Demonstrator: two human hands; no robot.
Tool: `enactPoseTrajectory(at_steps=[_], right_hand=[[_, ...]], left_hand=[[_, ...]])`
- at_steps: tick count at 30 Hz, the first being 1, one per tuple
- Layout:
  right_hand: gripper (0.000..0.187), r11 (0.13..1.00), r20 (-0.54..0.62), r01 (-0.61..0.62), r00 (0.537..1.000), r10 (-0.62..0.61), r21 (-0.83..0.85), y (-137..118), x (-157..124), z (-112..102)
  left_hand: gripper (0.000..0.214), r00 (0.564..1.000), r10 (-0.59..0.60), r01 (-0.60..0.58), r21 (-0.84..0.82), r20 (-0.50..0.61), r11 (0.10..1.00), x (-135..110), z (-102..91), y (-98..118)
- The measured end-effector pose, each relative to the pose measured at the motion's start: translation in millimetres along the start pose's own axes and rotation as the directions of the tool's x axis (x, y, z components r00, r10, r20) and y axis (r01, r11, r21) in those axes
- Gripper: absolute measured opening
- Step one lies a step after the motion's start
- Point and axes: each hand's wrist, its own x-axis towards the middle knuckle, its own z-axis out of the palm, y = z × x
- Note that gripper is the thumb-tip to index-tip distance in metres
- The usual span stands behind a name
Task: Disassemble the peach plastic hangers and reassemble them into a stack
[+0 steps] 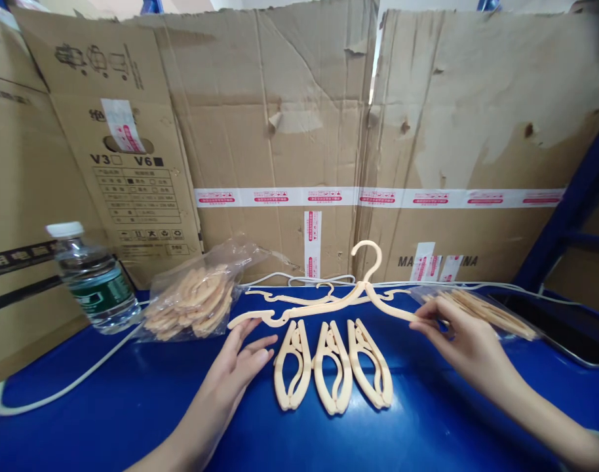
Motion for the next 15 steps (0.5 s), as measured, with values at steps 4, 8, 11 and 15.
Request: enactPoseTrajectory(at_steps=[4, 8, 11, 15], right_hand=[[0.02, 0.999, 0.073, 0.026, 0.997, -0.027, 0.02, -9.7, -5.2, 4.9], [0.014, 0.996, 0.164, 0.069, 0.983, -0.077, 0.057, -18.2, -10.2, 7.7], [0.012, 0.992, 0.238, 0.083, 0.966, -0.105, 0.1, -26.5, -12.5, 6.1], [0.012, 0.971, 0.263, 0.208, 0.937, -0.232, 0.116, -35.3, -13.4, 1.5]], left_hand=[[0.081, 0.992, 0.112, -0.118, 0.111, 0.065, 0.987, -0.8, -3.9, -8.7], [0.08, 0.967, 0.131, -0.19, 0.272, 0.219, 0.943, -3.0, -9.5, -15.8], [0.071, 0.948, 0.088, -0.218, 0.421, 0.305, 0.881, -5.0, -9.3, -14.2], [0.049, 0.959, 0.095, -0.229, 0.534, 0.267, 0.814, -3.7, -7.9, -7.4]])
